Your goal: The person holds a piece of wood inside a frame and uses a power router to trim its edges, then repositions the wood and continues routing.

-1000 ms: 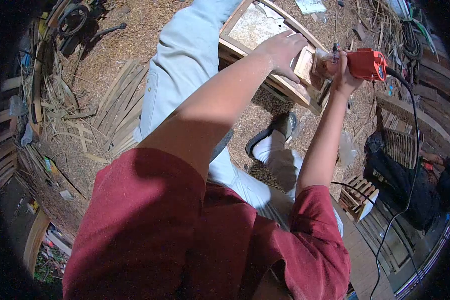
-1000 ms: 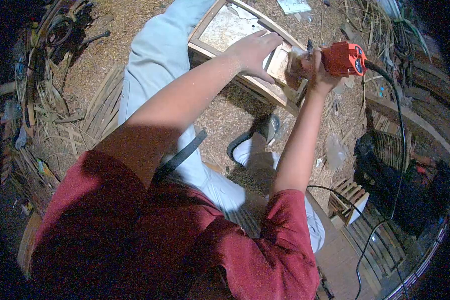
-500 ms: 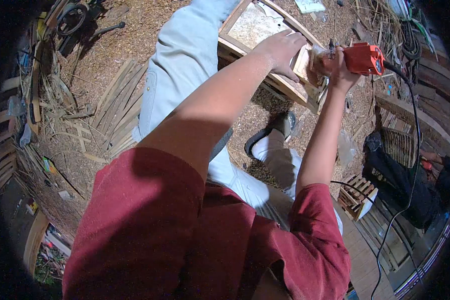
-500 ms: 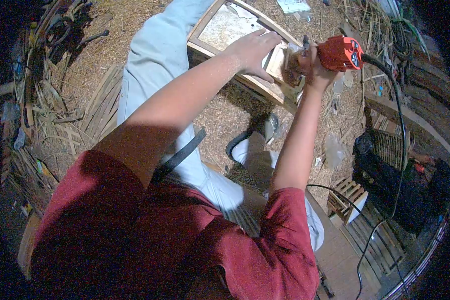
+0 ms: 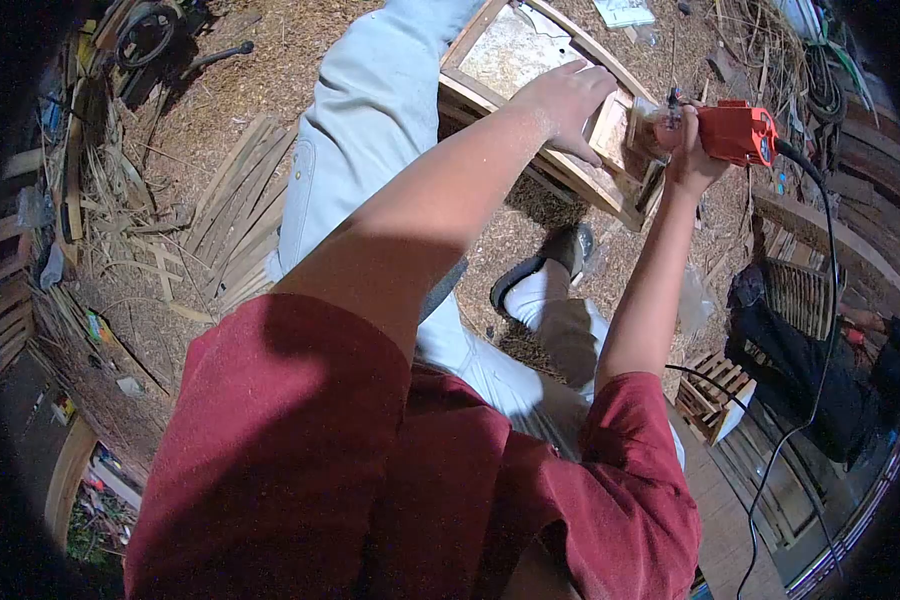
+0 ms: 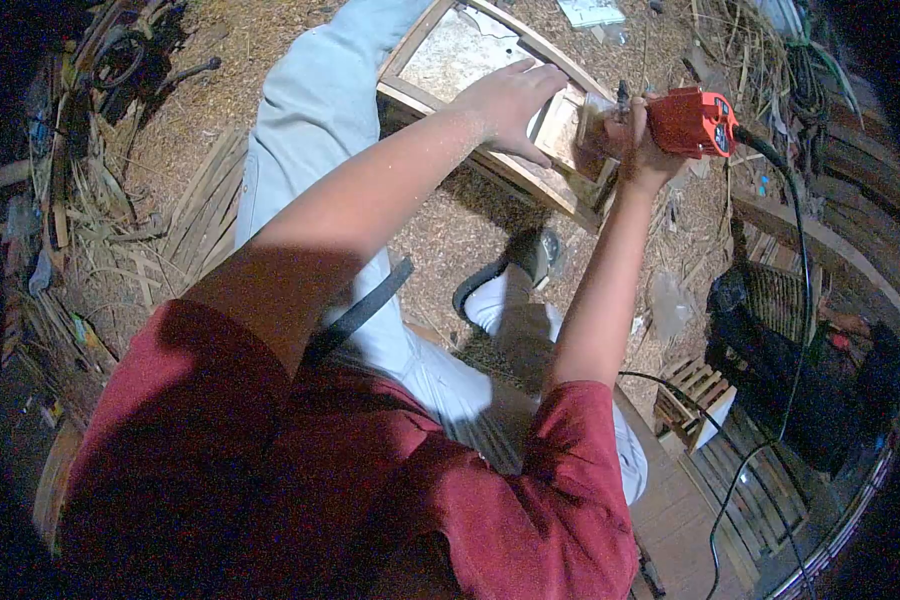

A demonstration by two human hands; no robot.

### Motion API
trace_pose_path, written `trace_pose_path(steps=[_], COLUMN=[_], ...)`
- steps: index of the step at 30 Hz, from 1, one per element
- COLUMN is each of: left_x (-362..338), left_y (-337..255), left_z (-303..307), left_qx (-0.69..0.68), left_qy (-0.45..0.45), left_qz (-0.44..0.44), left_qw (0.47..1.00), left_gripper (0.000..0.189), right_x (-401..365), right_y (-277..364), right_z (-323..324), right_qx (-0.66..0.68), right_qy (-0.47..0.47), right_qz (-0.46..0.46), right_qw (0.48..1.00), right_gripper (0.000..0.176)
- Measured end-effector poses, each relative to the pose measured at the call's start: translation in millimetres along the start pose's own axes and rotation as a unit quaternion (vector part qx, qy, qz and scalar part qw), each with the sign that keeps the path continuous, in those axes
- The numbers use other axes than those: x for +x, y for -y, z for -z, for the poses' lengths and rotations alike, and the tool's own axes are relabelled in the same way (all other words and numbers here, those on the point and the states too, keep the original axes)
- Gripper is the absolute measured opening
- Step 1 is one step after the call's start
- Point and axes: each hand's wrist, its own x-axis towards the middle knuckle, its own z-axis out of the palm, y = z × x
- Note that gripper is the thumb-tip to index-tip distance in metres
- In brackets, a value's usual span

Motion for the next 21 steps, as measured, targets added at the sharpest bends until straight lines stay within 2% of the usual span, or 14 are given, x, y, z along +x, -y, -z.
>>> trace_pose_path(steps=[7, 10, 13, 16, 21], left_x=[1, 1, 1, 1, 3], left_y=[2, 3, 3, 4, 3], left_z=[-5, -7, -9, -11, -6], left_qx=[0.003, 0.001, 0.001, 0.008, 0.011], left_qy=[-0.003, -0.012, -0.014, -0.02, 0.015], left_qz=[-0.003, -0.009, -0.008, -0.013, 0.002], left_qw=[1.0, 1.0, 1.0, 1.0, 1.0], left_gripper=[0.122, 0.122, 0.123, 0.123, 0.127], right_x=[3, 6, -1, -2, -5], right_y=[-14, -19, -11, -4, -10], right_z=[5, 10, 7, 7, 5], right_qx=[0.005, -0.062, 0.011, -0.022, 0.069], right_qy=[0.012, 0.026, 0.009, 0.01, -0.005], right_qz=[0.011, 0.015, -0.007, 0.009, 0.003], right_qw=[1.0, 0.998, 1.0, 1.0, 0.998], right_gripper=[0.031, 0.034, 0.033, 0.03, 0.035])
